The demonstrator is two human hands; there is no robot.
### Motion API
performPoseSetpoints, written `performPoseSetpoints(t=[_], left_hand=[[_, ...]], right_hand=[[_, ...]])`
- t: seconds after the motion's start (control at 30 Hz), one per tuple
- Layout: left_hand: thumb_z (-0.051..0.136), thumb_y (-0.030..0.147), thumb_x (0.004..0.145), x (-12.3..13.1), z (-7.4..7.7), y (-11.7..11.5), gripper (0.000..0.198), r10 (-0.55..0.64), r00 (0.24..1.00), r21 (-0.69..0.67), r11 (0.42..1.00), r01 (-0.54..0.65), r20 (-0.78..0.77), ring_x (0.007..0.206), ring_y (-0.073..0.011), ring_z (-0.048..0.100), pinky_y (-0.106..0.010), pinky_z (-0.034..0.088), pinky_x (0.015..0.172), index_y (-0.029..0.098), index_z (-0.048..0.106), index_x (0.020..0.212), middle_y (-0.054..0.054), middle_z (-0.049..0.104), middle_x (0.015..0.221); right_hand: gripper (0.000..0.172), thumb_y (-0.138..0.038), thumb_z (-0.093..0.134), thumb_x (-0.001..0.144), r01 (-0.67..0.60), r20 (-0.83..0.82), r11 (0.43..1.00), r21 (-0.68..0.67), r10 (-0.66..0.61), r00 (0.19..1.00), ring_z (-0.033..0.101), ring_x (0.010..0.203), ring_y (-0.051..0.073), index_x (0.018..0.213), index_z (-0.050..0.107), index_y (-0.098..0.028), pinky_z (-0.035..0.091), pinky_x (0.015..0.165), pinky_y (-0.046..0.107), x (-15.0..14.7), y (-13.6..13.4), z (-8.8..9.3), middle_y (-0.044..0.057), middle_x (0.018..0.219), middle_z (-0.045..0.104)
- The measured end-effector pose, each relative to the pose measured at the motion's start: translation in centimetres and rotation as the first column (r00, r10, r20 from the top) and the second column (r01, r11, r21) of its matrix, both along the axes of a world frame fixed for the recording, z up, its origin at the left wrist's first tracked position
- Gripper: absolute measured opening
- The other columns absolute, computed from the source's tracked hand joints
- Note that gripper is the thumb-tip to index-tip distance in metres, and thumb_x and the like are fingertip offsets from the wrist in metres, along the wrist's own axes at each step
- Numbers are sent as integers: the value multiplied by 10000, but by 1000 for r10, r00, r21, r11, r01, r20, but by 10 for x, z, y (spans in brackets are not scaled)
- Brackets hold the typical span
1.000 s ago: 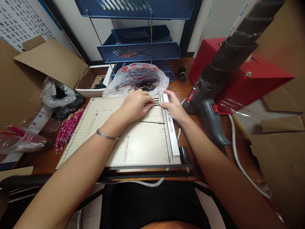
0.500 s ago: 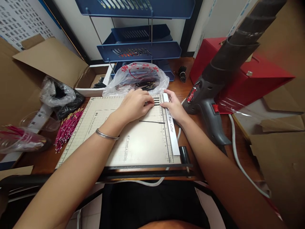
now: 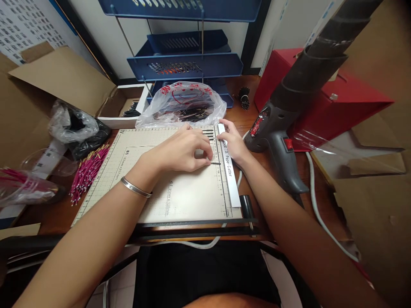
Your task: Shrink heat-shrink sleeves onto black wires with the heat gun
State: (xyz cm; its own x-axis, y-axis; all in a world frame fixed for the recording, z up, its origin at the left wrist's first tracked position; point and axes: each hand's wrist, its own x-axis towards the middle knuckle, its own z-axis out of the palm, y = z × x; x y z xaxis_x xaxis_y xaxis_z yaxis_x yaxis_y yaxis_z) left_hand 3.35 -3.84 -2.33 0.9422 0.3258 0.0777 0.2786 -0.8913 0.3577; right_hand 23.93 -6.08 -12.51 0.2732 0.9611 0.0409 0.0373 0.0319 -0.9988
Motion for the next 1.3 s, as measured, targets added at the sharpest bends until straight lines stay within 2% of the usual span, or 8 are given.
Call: performPoseSetpoints(t=[0.17, 0.4, 0.53, 0.73, 0.93, 1.3], left_hand=[[672, 236, 940, -1, -3, 4, 173, 32, 999, 18, 999, -32, 0, 961, -266, 696, -468, 369, 1001, 245, 824, 857, -24, 837, 918], [656, 235, 964, -5, -4, 11, 186, 78, 997, 103, 992, -76, -18, 919, -261, 646, -455, 388, 960, 241, 827, 892, -33, 840, 918], [662, 263, 978, -7, -10, 17, 191, 126, 992, 160, 979, -125, 9, 923, -262, 634, -432, 399, 935, 240, 848, 941, -47, 832, 910], [668, 290, 985, -9, -19, 24, 204, 178, 981, 212, 958, -192, 83, 930, -265, 644, -412, 424, 905, 229, 862, 980, -69, 817, 904], [642, 288, 1006, -7, -20, 23, 230, 198, 976, 244, 946, -214, 88, 929, -267, 635, -417, 425, 900, 216, 858, 978, -86, 820, 936], [635, 292, 1022, -5, -23, 25, 234, 193, 975, 236, 948, -214, 111, 942, -274, 618, -415, 432, 871, 210, 852, 996, -93, 812, 939]], right_hand=[[728, -345, 634, 647, 35, -11, 999, -10, -35, 999, 559, 1459, 318, 1363, 542, -256, 346, 1386, 531, -4, -1, 4, 75, 1466, 650], [712, -363, 641, 632, -7, -5, 1000, 10, 7, 1000, 536, 1482, 331, 1332, 544, -274, 341, 1384, 554, 0, 1, 2, 68, 1440, 655], [802, -355, 650, 593, -20, -31, 1000, 7, 21, 999, 547, 1474, 334, 1379, 524, -254, 335, 1387, 528, 1, 1, 1, 94, 1502, 623], [912, -306, 731, 558, -120, -72, 993, 13, 121, 990, 542, 1500, 346, 1436, 484, -281, 336, 1394, 557, 5, -4, 2, 89, 1535, 613], [994, -294, 766, 546, -115, -67, 993, 13, 116, 991, 516, 1532, 348, 1485, 440, -280, 308, 1414, 549, 5, -6, 2, 100, 1582, 566], [983, -282, 768, 594, -130, -53, 992, 4, 130, 990, 566, 1479, 349, 1524, 448, -302, 351, 1392, 581, 6, -5, 0, 87, 1542, 598]])
